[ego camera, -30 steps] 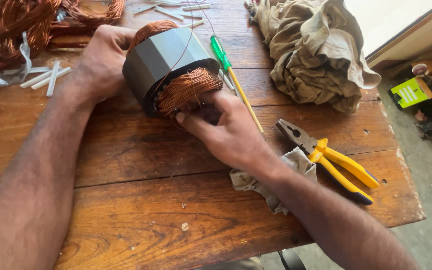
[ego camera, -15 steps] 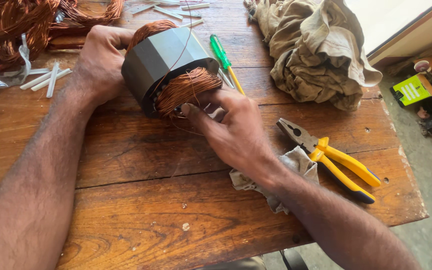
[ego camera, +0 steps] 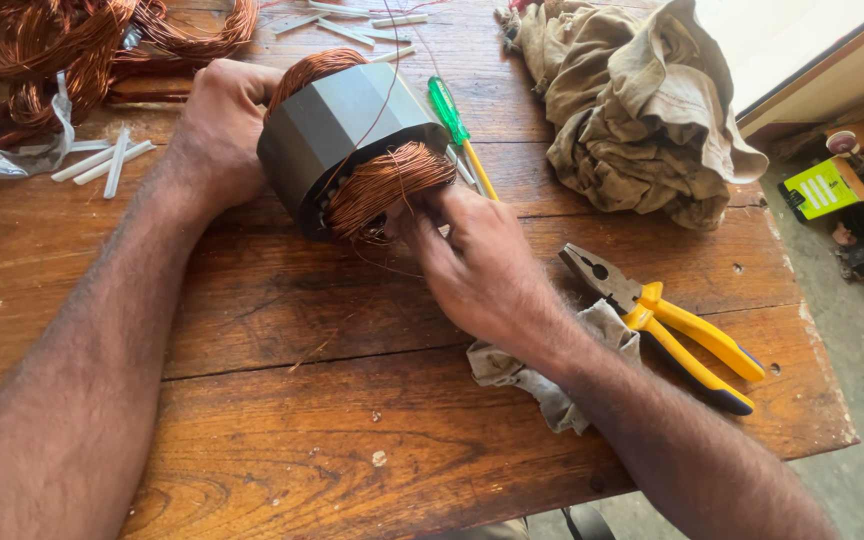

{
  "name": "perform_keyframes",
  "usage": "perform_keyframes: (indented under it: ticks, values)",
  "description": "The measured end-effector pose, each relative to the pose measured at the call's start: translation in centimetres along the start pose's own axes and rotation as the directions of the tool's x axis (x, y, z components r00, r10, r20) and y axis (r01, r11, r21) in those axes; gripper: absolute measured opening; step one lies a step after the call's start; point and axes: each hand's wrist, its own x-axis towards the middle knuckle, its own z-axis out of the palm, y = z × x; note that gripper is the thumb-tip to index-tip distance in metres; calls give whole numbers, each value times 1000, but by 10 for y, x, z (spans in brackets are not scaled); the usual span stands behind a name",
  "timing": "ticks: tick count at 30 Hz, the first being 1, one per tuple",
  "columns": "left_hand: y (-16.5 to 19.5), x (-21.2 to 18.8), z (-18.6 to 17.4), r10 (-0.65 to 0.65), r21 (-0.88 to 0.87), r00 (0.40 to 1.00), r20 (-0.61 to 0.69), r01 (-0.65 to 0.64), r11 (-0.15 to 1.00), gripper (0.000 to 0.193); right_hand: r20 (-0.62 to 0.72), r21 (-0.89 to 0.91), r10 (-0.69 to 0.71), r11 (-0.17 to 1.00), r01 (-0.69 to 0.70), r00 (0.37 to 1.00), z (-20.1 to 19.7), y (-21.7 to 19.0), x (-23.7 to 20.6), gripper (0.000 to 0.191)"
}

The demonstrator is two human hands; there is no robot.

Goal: The person winds copper wire around a motor stator, tucks the wire into slots, and uses a screwdriver to press the windings down. The person continues to wrap and adjust the wire by hand throughout the clip.

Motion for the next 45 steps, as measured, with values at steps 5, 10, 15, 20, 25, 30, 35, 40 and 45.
perform_keyframes:
  ticks: [5, 10, 15, 20, 25, 30, 35, 40, 45]
  values:
    - [-4, 0, 3, 84, -2, 996, -42, -84, 996, 22, 71, 19, 176, 984, -178, 982, -2, -1, 5, 29]
    - [-4, -2, 7, 115, -22, 987, -110, -118, 993, 31, 77, 107, 184, 976, -192, 980, -1, 2, 8, 31]
    - [-3, -3, 10, 158, 31, 974, -162, -155, 987, 27, 65, 167, 154, 972, -163, 986, 6, 5, 7, 33]
    - [8, -2, 1, -87, -95, 996, 0, 86, 992, 18, 52, 129, 103, 986, -109, 993, 6, 3, 4, 33]
    - [26, -5, -18, -234, -419, 942, 243, 319, 850, 20, 54, 370, 140, 917, -150, 989, 9, 6, 1, 30]
    - [26, -3, -29, -176, -430, 917, 357, 329, 841, 27, 94, 643, 177, 740, -195, 980, 16, 8, 2, 29]
    - [16, 0, -35, -225, -394, 874, 430, 406, 825, 24, 115, 647, 262, 712, -273, 958, 17, 4, 2, 28]
    - [13, 2, -34, -205, -451, 870, 449, 419, 788, 20, 100, 650, 245, 718, -250, 964, 17, 2, 2, 29]
    - [17, -1, -27, -140, -471, 905, 401, 335, 816, 15, 97, 595, 269, 756, -273, 958, 16, 1, 1, 34]
